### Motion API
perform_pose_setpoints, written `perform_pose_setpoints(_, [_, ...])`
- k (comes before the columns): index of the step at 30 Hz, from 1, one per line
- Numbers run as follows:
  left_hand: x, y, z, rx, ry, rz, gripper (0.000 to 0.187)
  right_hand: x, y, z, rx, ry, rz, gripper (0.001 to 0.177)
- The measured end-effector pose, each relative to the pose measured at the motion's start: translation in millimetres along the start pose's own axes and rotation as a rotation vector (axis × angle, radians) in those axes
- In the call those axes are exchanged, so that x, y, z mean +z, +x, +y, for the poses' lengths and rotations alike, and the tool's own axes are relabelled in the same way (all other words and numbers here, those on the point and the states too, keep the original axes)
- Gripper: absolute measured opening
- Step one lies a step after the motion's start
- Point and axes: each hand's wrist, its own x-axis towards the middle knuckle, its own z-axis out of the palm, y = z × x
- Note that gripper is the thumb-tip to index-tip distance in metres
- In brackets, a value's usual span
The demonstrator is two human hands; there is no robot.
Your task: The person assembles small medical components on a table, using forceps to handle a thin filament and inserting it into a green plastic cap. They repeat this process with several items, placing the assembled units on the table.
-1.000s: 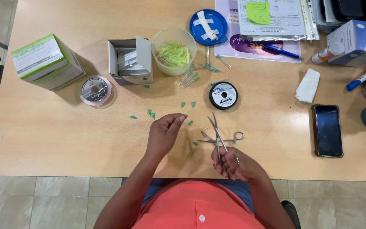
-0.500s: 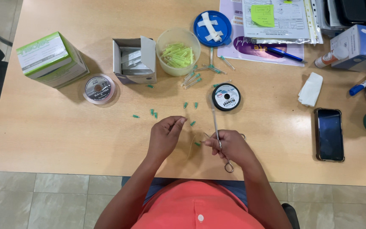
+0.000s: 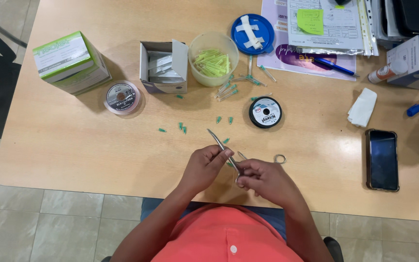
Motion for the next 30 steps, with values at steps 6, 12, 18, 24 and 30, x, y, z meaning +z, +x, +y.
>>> perform_pose_setpoints(6, [-11.5, -19.1, 32.1, 0.099, 0.180, 0.070, 0.028, -14.9, 36.7, 36.0, -0.123, -0.778, 0.370, 0.036])
perform_pose_setpoints(12, [-23.3, -22.5, 26.3, 0.087, -0.019, 0.158, 0.034, -36.8, 52.8, 60.1, 0.008, -0.920, 0.500, 0.038])
perform_pose_setpoints(18, [-25.6, -19.3, 17.8, 0.042, -0.085, 0.207, 0.028, -33.1, 55.9, 56.4, 0.001, -1.018, 0.578, 0.042])
perform_pose_setpoints(24, [-27.0, -23.1, 23.1, 0.033, -0.084, 0.211, 0.026, -28.7, 53.9, 45.2, -0.032, -1.086, 0.604, 0.039])
perform_pose_setpoints(30, [-22.9, -17.3, 13.3, 0.025, -0.114, 0.179, 0.025, -35.9, 149.3, 27.5, -0.919, -1.127, 0.899, 0.016])
